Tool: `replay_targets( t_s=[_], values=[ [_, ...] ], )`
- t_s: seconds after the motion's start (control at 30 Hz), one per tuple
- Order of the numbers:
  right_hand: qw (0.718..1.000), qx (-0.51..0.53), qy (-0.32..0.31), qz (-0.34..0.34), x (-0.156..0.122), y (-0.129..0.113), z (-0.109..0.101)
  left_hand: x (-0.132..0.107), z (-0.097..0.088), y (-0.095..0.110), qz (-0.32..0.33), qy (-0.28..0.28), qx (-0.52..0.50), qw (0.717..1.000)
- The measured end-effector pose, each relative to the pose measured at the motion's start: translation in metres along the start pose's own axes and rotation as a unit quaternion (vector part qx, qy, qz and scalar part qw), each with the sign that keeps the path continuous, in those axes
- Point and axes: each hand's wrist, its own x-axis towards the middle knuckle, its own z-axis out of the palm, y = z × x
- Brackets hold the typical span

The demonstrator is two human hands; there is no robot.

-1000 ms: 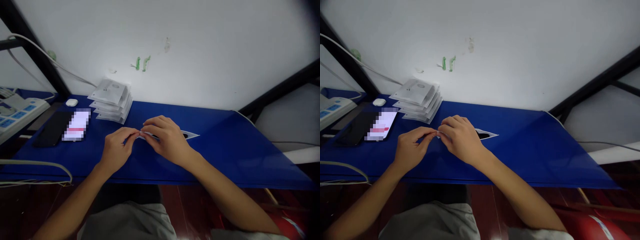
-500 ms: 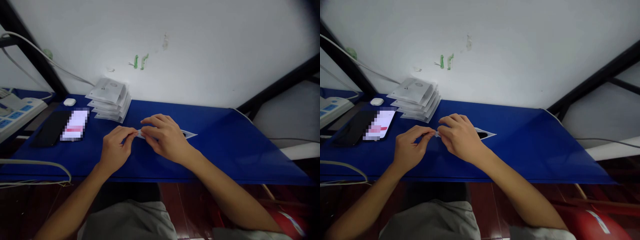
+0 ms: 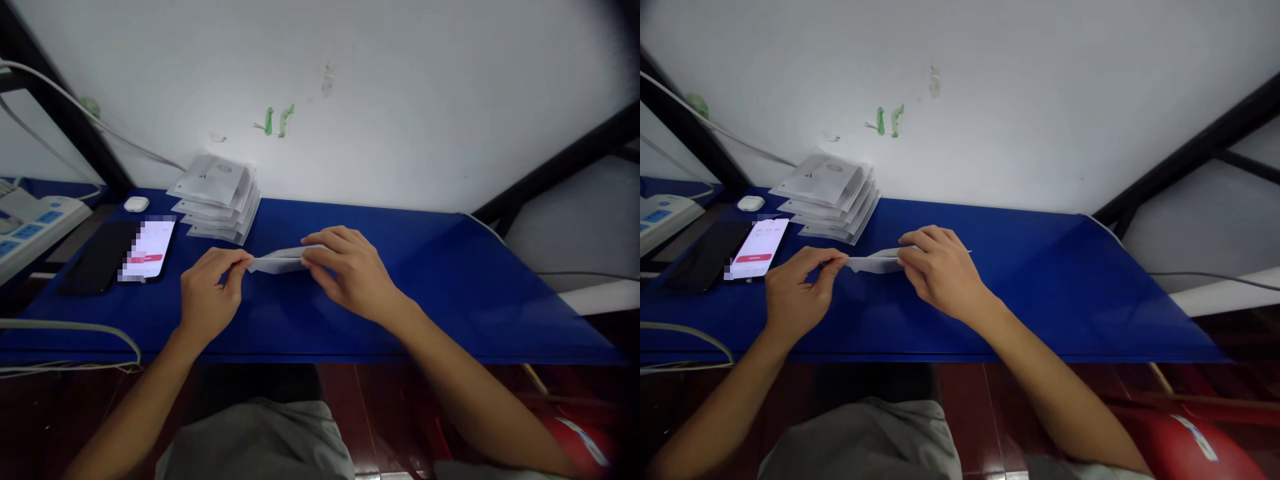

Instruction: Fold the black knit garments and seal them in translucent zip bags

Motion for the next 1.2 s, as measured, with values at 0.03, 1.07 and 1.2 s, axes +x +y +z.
replay_targets(
  t_s=[0.03, 1.07, 1.2],
  values=[
    [1.000, -0.004, 0.005, 0.005, -0.002, 0.003, 0.001, 0.000, -0.001, -0.002, -0.004, 0.005, 0.002, 1.000],
    [0.963, -0.163, 0.015, 0.216, -0.070, 0.029, 0.029, -0.025, -0.002, -0.016, 0.011, -0.192, 0.000, 0.981],
    [0.958, -0.070, -0.023, 0.276, -0.068, 0.003, 0.031, -0.025, 0.011, -0.025, -0.004, -0.255, 0.042, 0.966]
  ],
)
